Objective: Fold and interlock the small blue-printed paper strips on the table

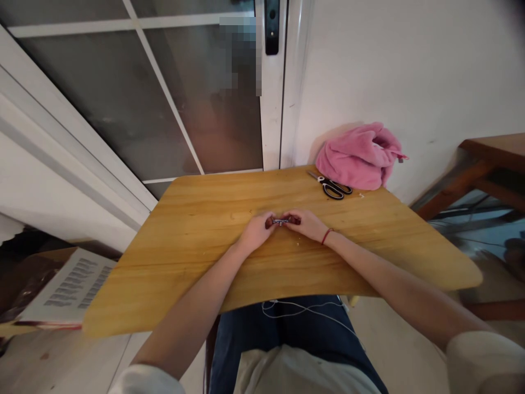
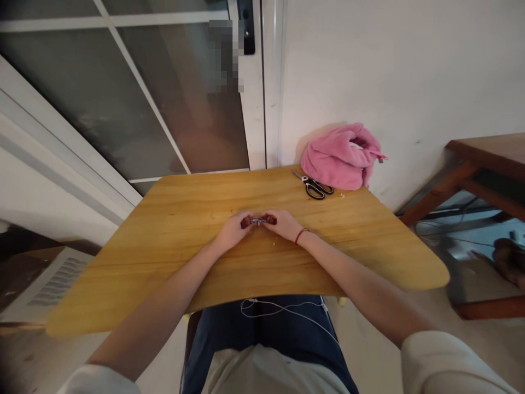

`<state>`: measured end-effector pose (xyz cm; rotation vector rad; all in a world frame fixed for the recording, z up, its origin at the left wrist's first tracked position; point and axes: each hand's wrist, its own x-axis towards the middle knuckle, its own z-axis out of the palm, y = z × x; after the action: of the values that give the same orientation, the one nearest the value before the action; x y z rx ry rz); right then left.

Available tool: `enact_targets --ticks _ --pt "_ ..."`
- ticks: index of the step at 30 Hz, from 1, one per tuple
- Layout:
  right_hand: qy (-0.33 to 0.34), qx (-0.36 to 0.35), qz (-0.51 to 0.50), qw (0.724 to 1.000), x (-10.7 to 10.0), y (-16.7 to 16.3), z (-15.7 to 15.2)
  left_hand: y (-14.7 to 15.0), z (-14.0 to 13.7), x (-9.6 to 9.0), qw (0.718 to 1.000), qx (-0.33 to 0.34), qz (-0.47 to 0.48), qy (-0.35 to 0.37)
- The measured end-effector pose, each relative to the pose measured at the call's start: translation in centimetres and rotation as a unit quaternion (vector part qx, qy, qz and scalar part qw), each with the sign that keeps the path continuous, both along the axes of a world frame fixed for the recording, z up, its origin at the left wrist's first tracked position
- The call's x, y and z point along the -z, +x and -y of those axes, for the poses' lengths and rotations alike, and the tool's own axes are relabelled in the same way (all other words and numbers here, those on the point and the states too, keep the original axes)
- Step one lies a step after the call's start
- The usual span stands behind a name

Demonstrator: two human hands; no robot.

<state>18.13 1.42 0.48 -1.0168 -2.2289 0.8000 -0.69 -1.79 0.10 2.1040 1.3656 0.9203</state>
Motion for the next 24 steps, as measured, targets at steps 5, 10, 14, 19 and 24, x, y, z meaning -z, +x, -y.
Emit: enact_targets --ticks 5,10,14,19,24 --pt "0.049 0.001 -0.024 0.998 -0.39 -0.14 0.2 -0.14 -0.02 -0.21 1.0 -0.013 0.02 0.011" --pt "0.022 0.007 0.017 1.0 -0.05 -0.07 -0.05 -0.2 -0.06 -0.06 0.999 -0.012 -0.037 0.002" --pt "0.046 0.001 0.01 0.999 -0.18 -0.21 0.25 -0.06 0.11 -0.22 0.999 0.0 -0.023 0.023" --pt "0.081 0.019 -0.026 0.996 -0.85 -0.27 0.58 -0.11 0.1 -0.23 0.999 -0.006 0.012 0.047" --pt "0.029 0.01 0.003 1.0 -0.2 -0.27 0.27 -0.15 -0.09 0.15 1.0 0.015 0.002 0.006"
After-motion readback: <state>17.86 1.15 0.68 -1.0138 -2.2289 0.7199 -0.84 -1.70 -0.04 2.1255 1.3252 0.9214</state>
